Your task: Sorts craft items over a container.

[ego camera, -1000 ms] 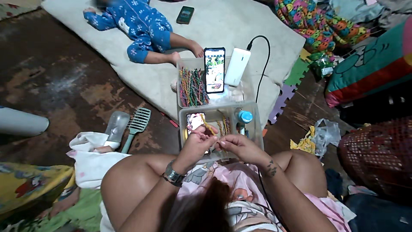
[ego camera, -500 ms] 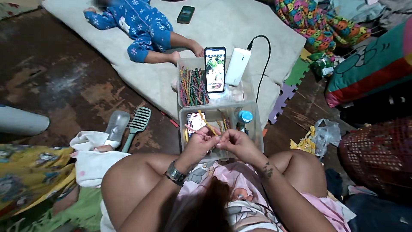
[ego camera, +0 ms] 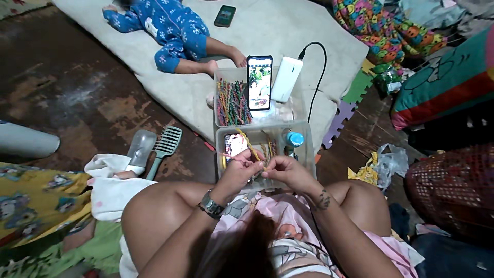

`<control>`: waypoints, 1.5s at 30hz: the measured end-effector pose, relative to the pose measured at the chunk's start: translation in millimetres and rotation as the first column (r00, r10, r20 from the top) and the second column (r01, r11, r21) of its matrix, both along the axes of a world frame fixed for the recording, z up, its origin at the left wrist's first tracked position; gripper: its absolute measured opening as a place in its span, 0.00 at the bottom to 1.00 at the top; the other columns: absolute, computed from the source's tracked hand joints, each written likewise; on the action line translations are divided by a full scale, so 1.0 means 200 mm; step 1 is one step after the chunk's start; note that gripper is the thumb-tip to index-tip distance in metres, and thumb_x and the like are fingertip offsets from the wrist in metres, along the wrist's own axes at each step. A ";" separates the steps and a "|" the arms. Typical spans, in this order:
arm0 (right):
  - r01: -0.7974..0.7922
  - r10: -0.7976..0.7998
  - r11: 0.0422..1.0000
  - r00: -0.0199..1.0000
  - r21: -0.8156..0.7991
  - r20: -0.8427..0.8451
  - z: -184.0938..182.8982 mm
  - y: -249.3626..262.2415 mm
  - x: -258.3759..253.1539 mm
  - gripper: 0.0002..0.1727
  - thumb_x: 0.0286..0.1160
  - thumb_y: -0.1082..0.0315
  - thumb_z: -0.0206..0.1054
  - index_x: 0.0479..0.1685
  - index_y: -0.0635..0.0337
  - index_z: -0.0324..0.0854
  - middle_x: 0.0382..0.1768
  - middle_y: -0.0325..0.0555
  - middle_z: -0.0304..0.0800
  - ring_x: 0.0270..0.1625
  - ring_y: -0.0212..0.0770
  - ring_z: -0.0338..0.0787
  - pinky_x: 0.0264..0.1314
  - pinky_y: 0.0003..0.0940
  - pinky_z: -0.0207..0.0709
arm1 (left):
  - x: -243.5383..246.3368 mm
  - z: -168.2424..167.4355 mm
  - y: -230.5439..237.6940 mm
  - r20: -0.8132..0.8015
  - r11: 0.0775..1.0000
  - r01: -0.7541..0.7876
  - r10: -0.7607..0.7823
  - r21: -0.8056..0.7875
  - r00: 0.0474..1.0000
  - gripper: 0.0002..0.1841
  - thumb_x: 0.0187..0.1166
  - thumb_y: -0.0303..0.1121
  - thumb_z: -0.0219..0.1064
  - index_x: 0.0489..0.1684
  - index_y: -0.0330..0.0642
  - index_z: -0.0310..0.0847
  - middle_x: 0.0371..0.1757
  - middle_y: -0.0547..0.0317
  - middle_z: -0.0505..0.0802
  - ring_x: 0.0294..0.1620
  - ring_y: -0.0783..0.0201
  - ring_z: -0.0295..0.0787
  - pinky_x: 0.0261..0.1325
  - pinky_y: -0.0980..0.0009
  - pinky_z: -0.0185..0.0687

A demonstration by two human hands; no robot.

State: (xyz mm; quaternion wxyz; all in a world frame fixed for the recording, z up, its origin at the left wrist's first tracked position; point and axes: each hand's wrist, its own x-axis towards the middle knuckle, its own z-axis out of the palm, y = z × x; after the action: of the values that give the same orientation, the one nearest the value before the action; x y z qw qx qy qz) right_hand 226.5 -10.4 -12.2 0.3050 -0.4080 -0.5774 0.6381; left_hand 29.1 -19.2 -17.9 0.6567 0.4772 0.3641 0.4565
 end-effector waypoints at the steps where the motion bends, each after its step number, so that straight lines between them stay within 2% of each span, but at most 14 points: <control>1: 0.003 -0.004 1.000 1.000 0.009 0.011 0.00 0.00 -0.01 0.06 0.69 0.70 0.75 0.30 0.54 0.82 0.25 0.24 0.81 0.27 0.17 0.77 0.33 0.15 0.72 | 0.00 0.00 0.00 0.006 1.000 0.007 -0.007 -0.002 1.000 0.06 0.78 0.23 0.64 0.47 0.42 0.81 0.36 0.72 0.88 0.34 0.77 0.85 0.43 0.77 0.84; 7: 0.097 -0.125 0.979 0.981 0.178 0.150 -0.01 -0.03 -0.07 0.09 0.66 0.71 0.75 0.34 0.60 0.77 0.24 0.29 0.74 0.26 0.20 0.73 0.32 0.16 0.68 | 0.01 0.01 -0.01 -0.051 1.000 0.002 -0.001 0.006 0.999 0.06 0.78 0.23 0.64 0.47 0.41 0.81 0.40 0.70 0.88 0.36 0.76 0.86 0.46 0.76 0.87; 10: 0.049 -0.084 0.981 0.979 0.186 0.184 0.00 -0.03 -0.06 0.14 0.73 0.65 0.74 0.48 0.63 0.80 0.25 0.30 0.74 0.26 0.20 0.73 0.32 0.16 0.69 | -0.01 0.02 0.00 -0.127 0.999 -0.021 0.027 0.047 0.992 0.05 0.80 0.24 0.63 0.47 0.42 0.81 0.38 0.71 0.89 0.36 0.78 0.86 0.46 0.77 0.85; 12: 0.009 -0.035 0.989 0.983 0.148 0.178 0.01 -0.02 -0.03 0.16 0.80 0.61 0.68 0.55 0.63 0.80 0.30 0.32 0.78 0.30 0.21 0.76 0.36 0.19 0.73 | -0.03 0.01 0.01 -0.139 0.995 -0.018 0.031 0.094 0.990 0.05 0.81 0.25 0.63 0.47 0.41 0.82 0.37 0.71 0.89 0.36 0.77 0.85 0.45 0.77 0.84; 14: 0.044 -0.071 0.988 0.981 0.150 0.182 0.01 -0.01 -0.03 0.15 0.87 0.59 0.60 0.54 0.63 0.82 0.37 0.36 0.83 0.37 0.23 0.80 0.43 0.21 0.76 | -0.04 0.01 0.01 -0.119 0.994 -0.001 0.015 0.112 0.993 0.05 0.81 0.25 0.63 0.48 0.41 0.82 0.38 0.70 0.89 0.36 0.77 0.85 0.44 0.78 0.83; 18: 0.122 -0.184 0.962 0.950 0.243 0.251 -0.01 -0.01 -0.03 0.18 0.88 0.56 0.56 0.53 0.62 0.84 0.48 0.43 0.82 0.46 0.29 0.81 0.49 0.26 0.76 | -0.05 0.02 0.01 -0.125 0.991 0.072 -0.058 0.111 0.991 0.05 0.81 0.28 0.65 0.50 0.42 0.82 0.39 0.73 0.89 0.37 0.79 0.86 0.45 0.79 0.85; 21: 0.083 -0.176 0.949 0.940 0.304 0.292 -0.02 -0.02 -0.03 0.20 0.88 0.56 0.55 0.58 0.63 0.84 0.54 0.48 0.83 0.51 0.33 0.83 0.55 0.30 0.79 | -0.04 0.03 0.01 -0.100 0.996 0.091 -0.089 0.019 0.991 0.05 0.80 0.24 0.65 0.47 0.42 0.83 0.36 0.73 0.90 0.35 0.78 0.87 0.43 0.78 0.86; 24: 0.080 -0.187 0.940 0.934 0.332 0.303 -0.04 -0.02 -0.03 0.22 0.88 0.55 0.56 0.64 0.66 0.80 0.58 0.53 0.85 0.50 0.36 0.86 0.53 0.32 0.82 | -0.04 0.05 0.00 -0.055 0.993 0.107 -0.110 -0.057 0.992 0.06 0.80 0.23 0.63 0.46 0.42 0.84 0.34 0.72 0.91 0.33 0.77 0.88 0.41 0.79 0.87; 28: 0.004 -0.060 0.977 0.966 0.215 0.252 0.00 -0.03 -0.03 0.19 0.92 0.59 0.51 0.50 0.63 0.85 0.41 0.38 0.86 0.41 0.23 0.82 0.49 0.24 0.77 | -0.03 0.04 0.00 -0.057 0.996 0.067 -0.070 -0.064 0.996 0.06 0.80 0.23 0.63 0.45 0.42 0.84 0.34 0.70 0.91 0.34 0.76 0.88 0.42 0.78 0.87; 31: 0.024 -0.061 0.984 0.976 0.176 0.211 0.00 -0.04 -0.03 0.17 0.91 0.63 0.53 0.46 0.64 0.85 0.37 0.35 0.88 0.40 0.20 0.84 0.48 0.21 0.79 | 0.00 0.04 0.00 -0.152 1.000 -0.017 0.014 -0.023 0.988 0.05 0.79 0.21 0.65 0.44 0.39 0.85 0.36 0.69 0.91 0.33 0.77 0.87 0.43 0.79 0.86; 33: 0.042 -0.097 0.977 0.962 0.211 0.256 0.01 -0.06 -0.04 0.16 0.89 0.64 0.55 0.46 0.63 0.87 0.37 0.35 0.88 0.39 0.20 0.83 0.46 0.19 0.77 | 0.01 0.04 -0.01 -0.250 0.999 -0.049 0.053 0.019 0.967 0.05 0.79 0.23 0.67 0.46 0.38 0.84 0.36 0.70 0.90 0.33 0.79 0.87 0.43 0.80 0.86; 37: 0.018 -0.140 0.949 0.918 0.315 0.370 0.04 -0.08 -0.03 0.14 0.85 0.65 0.61 0.51 0.63 0.91 0.46 0.46 0.93 0.47 0.29 0.89 0.56 0.26 0.81 | 0.02 0.04 -0.01 -0.317 0.997 -0.045 0.060 0.055 0.947 0.06 0.79 0.27 0.69 0.48 0.37 0.83 0.35 0.70 0.89 0.32 0.79 0.86 0.42 0.80 0.85; 41: -0.038 -0.149 0.923 0.883 0.384 0.445 0.03 -0.09 -0.02 0.13 0.82 0.63 0.65 0.47 0.61 0.92 0.43 0.48 0.94 0.47 0.35 0.91 0.56 0.32 0.83 | 0.02 0.01 0.00 -0.289 0.999 -0.009 0.019 0.033 0.957 0.05 0.77 0.26 0.70 0.45 0.38 0.83 0.34 0.70 0.90 0.32 0.78 0.86 0.41 0.79 0.86; 45: -0.039 -0.189 0.896 0.868 0.442 0.460 0.01 -0.10 -0.01 0.13 0.82 0.63 0.65 0.44 0.62 0.93 0.42 0.49 0.94 0.46 0.41 0.92 0.55 0.38 0.84 | 0.01 0.05 0.01 -0.256 0.997 -0.069 0.060 -0.026 0.965 0.02 0.76 0.22 0.68 0.40 0.39 0.82 0.31 0.70 0.89 0.30 0.77 0.86 0.38 0.79 0.85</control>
State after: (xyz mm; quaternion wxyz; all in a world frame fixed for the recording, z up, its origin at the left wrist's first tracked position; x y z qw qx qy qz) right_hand 223.7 -30.5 -10.7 0.2567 -0.5003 -0.7471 0.3546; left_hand 30.5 -17.2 -6.9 0.5973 0.5083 0.4690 0.4060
